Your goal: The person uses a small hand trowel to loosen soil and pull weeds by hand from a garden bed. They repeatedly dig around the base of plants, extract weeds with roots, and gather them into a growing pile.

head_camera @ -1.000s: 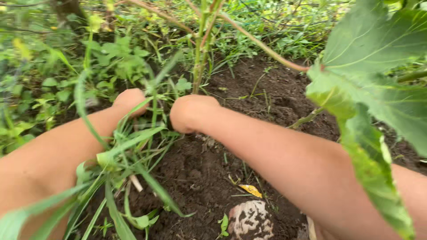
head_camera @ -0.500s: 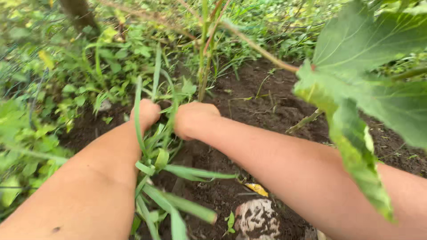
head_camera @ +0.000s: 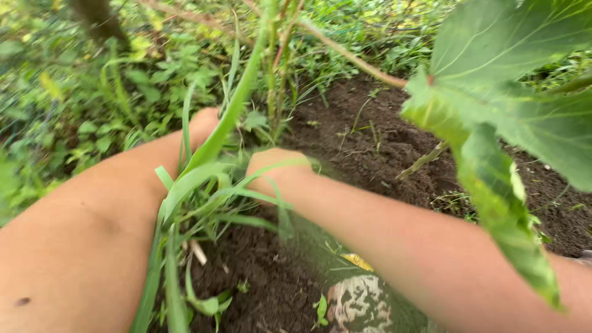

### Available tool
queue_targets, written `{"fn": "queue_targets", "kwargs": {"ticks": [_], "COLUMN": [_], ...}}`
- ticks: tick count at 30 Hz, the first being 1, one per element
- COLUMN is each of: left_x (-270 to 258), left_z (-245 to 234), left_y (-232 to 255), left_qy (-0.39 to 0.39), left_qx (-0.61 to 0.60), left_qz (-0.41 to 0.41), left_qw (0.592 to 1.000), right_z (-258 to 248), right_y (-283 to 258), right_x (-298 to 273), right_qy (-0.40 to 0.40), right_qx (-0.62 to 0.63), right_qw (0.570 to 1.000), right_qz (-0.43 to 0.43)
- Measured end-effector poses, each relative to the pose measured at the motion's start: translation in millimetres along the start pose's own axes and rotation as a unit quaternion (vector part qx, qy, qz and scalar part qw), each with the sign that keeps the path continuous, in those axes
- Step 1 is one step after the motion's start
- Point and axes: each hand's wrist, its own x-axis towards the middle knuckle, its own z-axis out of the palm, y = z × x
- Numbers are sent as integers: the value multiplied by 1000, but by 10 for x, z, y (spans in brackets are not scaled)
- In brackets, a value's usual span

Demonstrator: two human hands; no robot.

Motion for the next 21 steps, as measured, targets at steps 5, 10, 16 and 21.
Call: {"fn": "queue_targets", "kwargs": {"ticks": [5,10,16,21], "left_x": [-88,-189,-482,-564], "left_z": [135,205,279,336], "left_y": [84,289,320,311], "left_qy": [74,64,66,99], "left_qx": [-15,240,212,205], "left_qz": [1,19,5,-41], "left_qw": [997,969,975,973], "right_z": [-116,-198,-214,-278], "right_y": [154,160,38,-44], "right_x": [48,24,37,116], "right_qy": [16,17,12,-17], "right_qx": [14,45,10,3], "right_qw": [999,999,998,993], "right_qz": [43,-6,63,113]}}
